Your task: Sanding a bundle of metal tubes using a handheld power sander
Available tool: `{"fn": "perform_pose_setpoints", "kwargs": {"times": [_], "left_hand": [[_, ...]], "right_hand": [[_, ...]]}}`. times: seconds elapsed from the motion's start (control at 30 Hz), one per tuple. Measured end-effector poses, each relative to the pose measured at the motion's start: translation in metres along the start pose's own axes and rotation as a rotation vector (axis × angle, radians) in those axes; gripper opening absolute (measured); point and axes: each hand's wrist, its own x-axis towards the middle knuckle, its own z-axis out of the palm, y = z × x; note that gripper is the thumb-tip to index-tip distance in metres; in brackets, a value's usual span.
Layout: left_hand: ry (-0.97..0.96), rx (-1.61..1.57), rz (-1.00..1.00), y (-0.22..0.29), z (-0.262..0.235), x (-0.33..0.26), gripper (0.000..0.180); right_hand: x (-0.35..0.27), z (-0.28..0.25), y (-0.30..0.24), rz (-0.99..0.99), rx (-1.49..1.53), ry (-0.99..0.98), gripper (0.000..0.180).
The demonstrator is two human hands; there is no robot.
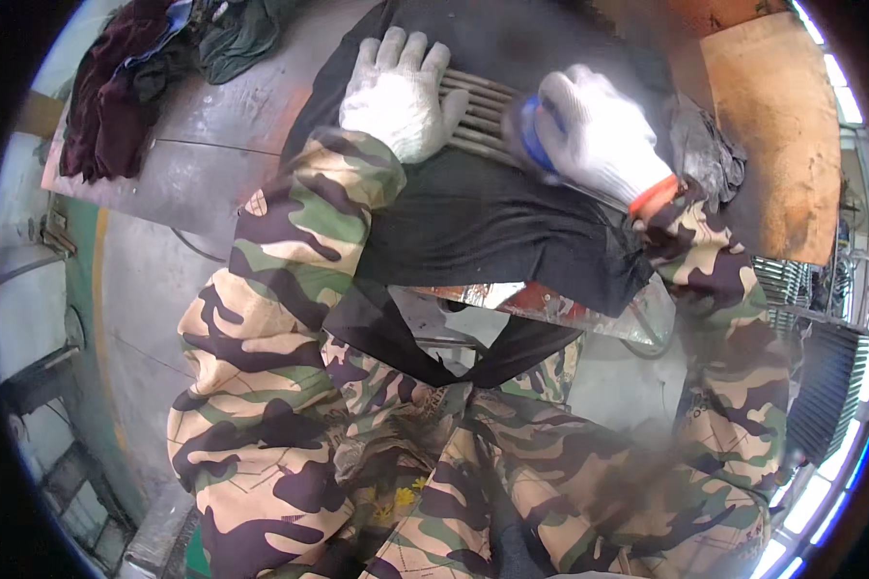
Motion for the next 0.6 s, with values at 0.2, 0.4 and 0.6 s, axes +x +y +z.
{"fn": "perform_pose_setpoints", "kwargs": {"times": [0.2, 0.4, 0.6], "left_hand": [[0.034, 0.060, -0.045, -0.016, 0.004, -0.003, 0.051], [0.121, 0.126, 0.022, -0.010, 0.004, 0.010, 0.049], [0.164, 0.126, 0.024, -0.014, 0.007, 0.009, 0.047]], "right_hand": [[0.029, 0.008, -0.001, 0.172, -0.101, -0.035, 0.029], [0.024, -0.008, -0.013, 0.088, -0.101, 0.034, 0.025], [0.016, -0.005, -0.018, 0.055, -0.059, 0.009, 0.025]]}}
